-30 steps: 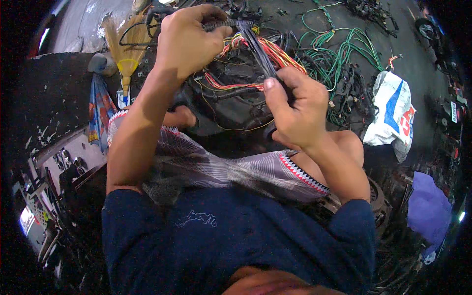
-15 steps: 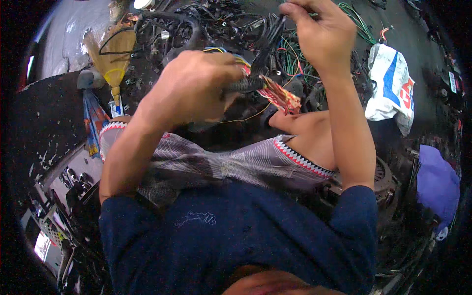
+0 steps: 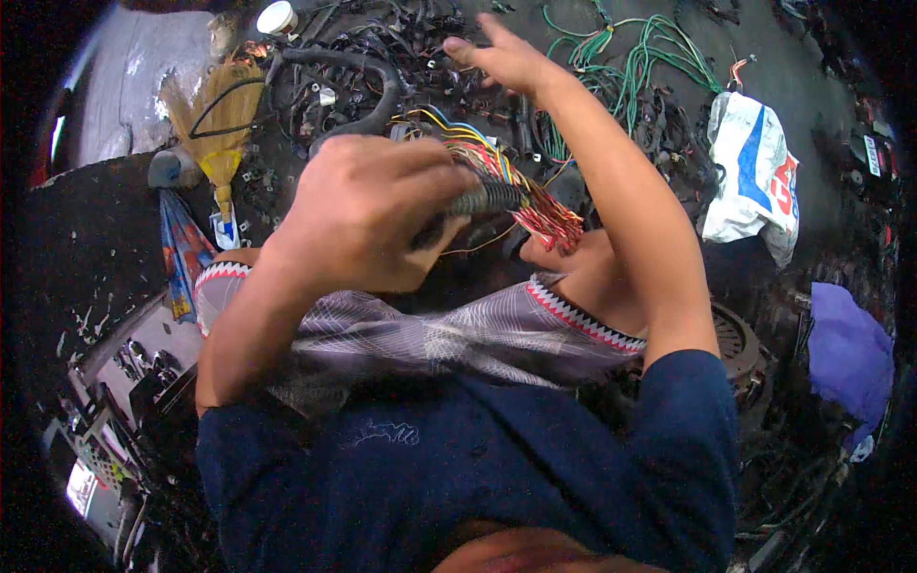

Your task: The person is inspecting and repairing a complex automotive wire harness, working with connectors and protective sleeves.

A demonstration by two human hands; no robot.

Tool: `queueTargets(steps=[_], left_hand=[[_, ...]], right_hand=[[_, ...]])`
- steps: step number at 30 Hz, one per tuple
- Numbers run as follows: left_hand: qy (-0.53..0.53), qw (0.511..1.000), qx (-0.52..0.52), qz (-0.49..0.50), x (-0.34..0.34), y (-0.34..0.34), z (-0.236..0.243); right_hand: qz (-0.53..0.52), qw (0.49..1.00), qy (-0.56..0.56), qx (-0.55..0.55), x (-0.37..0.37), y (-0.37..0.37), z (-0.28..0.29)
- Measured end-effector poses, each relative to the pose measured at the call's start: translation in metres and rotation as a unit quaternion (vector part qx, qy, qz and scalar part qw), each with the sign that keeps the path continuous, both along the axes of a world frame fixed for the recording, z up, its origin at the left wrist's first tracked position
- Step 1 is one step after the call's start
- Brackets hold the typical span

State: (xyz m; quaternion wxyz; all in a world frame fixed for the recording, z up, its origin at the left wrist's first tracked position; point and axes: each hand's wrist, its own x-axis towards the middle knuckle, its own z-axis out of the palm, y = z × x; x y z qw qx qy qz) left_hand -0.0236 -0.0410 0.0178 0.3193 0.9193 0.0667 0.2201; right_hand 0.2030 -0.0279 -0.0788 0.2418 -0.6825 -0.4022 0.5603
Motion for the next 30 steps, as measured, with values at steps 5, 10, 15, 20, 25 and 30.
queueTargets(steps=[5, 10, 15, 20, 25, 30], left_hand=[[0.013, 0.961, 0.004, 0.275, -0.008, 0.024, -0.003], [-0.012, 0.914, -0.129, 0.385, -0.006, 0.041, 0.002], [0.022, 0.897, -0.243, 0.369, 0.002, 0.029, 0.014], [0.043, 0.882, -0.333, 0.332, 0.003, 0.025, 0.016], [0.036, 0.886, -0.263, 0.380, -0.002, 0.039, -0.003], [0.027, 0.899, -0.149, 0.411, -0.006, 0.041, -0.010]], right_hand=[[-0.176, 0.911, -0.200, 0.315, -0.011, -0.008, 0.024], [-0.021, 0.885, -0.200, 0.419, -0.059, -0.054, 0.032], [-0.033, 0.964, 0.070, 0.253, -0.089, -0.047, -0.001], [-0.129, 0.955, 0.100, 0.246, -0.094, -0.042, 0.007], [-0.074, 0.986, 0.016, 0.147, -0.103, -0.069, 0.027], [-0.019, 0.989, -0.047, 0.137, -0.094, -0.083, 0.051]])
